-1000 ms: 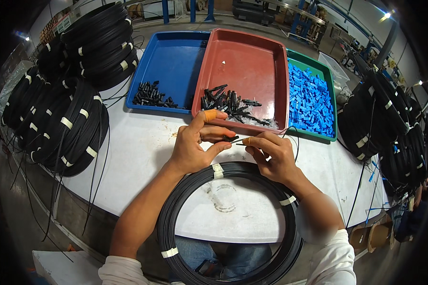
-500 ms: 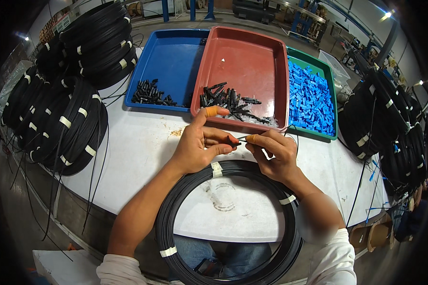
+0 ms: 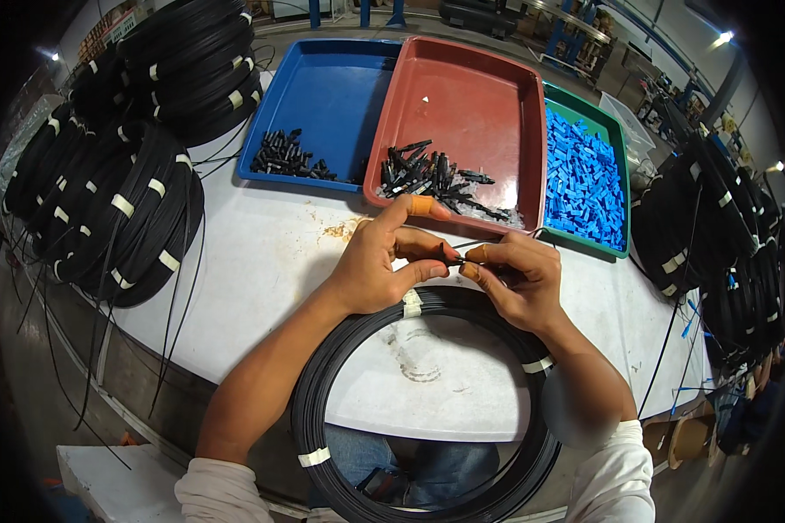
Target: The person assembles wire harnesses by hand, attaching plastic connectors and terminals to the ends of coiled wires.
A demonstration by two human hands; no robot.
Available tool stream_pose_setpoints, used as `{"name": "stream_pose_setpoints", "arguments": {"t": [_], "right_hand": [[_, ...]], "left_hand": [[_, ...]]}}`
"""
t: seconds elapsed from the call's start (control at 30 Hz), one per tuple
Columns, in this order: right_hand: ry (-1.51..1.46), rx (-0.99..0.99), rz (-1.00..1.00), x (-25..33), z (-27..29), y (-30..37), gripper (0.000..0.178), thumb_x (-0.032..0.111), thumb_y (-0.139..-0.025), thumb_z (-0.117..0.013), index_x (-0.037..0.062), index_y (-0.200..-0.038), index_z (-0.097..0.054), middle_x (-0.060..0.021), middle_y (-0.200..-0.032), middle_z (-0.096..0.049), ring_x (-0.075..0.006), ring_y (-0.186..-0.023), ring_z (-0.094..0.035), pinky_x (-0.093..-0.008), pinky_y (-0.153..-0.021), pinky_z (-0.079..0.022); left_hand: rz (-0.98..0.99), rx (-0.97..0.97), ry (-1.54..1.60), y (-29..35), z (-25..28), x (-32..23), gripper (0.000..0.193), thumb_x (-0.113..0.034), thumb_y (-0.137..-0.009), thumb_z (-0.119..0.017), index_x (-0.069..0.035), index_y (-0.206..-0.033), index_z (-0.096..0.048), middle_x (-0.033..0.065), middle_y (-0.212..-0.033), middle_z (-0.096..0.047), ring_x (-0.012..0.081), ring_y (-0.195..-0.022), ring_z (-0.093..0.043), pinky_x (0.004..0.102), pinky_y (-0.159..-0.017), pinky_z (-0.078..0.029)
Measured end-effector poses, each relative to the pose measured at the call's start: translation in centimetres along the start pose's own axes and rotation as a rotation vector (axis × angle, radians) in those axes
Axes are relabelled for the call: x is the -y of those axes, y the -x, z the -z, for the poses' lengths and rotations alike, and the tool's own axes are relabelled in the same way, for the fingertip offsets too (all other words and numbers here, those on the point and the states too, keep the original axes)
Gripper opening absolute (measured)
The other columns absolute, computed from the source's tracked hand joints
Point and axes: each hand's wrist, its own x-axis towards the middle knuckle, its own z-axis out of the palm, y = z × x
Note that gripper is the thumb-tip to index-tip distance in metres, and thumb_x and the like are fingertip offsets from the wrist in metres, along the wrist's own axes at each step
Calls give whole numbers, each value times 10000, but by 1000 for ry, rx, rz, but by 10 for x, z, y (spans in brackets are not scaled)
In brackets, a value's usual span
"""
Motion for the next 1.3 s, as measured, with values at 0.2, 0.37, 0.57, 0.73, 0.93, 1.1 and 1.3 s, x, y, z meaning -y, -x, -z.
{"name": "stream_pose_setpoints", "arguments": {"t": [0.2,0.37,0.57,0.73,0.93,1.1,1.3], "right_hand": [[24,15,-21,8,-1,-3,135,43,-792,-802,34,-918,-754,-52,-698,-627,-124,-568,-583,-262,-508,-441],[21,32,-24,17,1,-7,141,51,-803,-796,32,-935,-751,-62,-716,-642,-128,-582,-587,-264,-523,-447],[39,120,-62,26,20,-17,167,59,-802,-802,20,-959,-760,-72,-719,-656,-124,-611,-584,-249,-554,-451],[21,180,-32,25,21,-16,187,58,-785,-808,26,-965,-773,-79,-725,-679,-133,-612,-578,-271,-534,-419],[41,161,-16,29,19,-16,185,25,-769,-798,23,-953,-774,-78,-704,-666,-158,-612,-620,-284,-546,-455],[131,171,43,35,17,-18,184,24,-751,-810,34,-932,-781,-66,-680,-647,-152,-579,-617,-283,-514,-463],[184,154,107,33,17,-16,217,58,-709,-858,53,-915,-788,-44,-663,-633,-139,-550,-617,-286,-469,-463]], "left_hand": [[-70,2,-129,0,3,-11,630,68,-780,-779,-35,-1301,-439,134,-1020,-735,163,-1019,-697,295,-912,-533],[-218,-69,-293,3,4,-17,624,11,-749,-832,-34,-1260,-476,104,-934,-760,130,-940,-705,250,-818,-524],[-327,-111,-320,3,7,-13,591,-23,-744,-847,-37,-1219,-496,79,-890,-765,86,-808,-671,214,-676,-473],[-329,-89,-281,5,5,-16,574,-12,-735,-847,-20,-1197,-506,75,-955,-738,71,-757,-645,204,-622,-452],[-268,-75,-327,6,5,-21,582,-7,-714,-856,-3,-1190,-521,79,-1084,-688,61,-730,-635,195,-602,-453],[-224,-62,-265,7,3,-21,586,-17,-704,-863,7,-1186,-528,75,-1077,-696,54,-704,-625,192,-605,-444],[-226,-37,-324,9,6,-22,603,-37,-725,-858,7,-1218,-512,67,-1054,-713,33,-709,-617,182,-603,-412]]}}
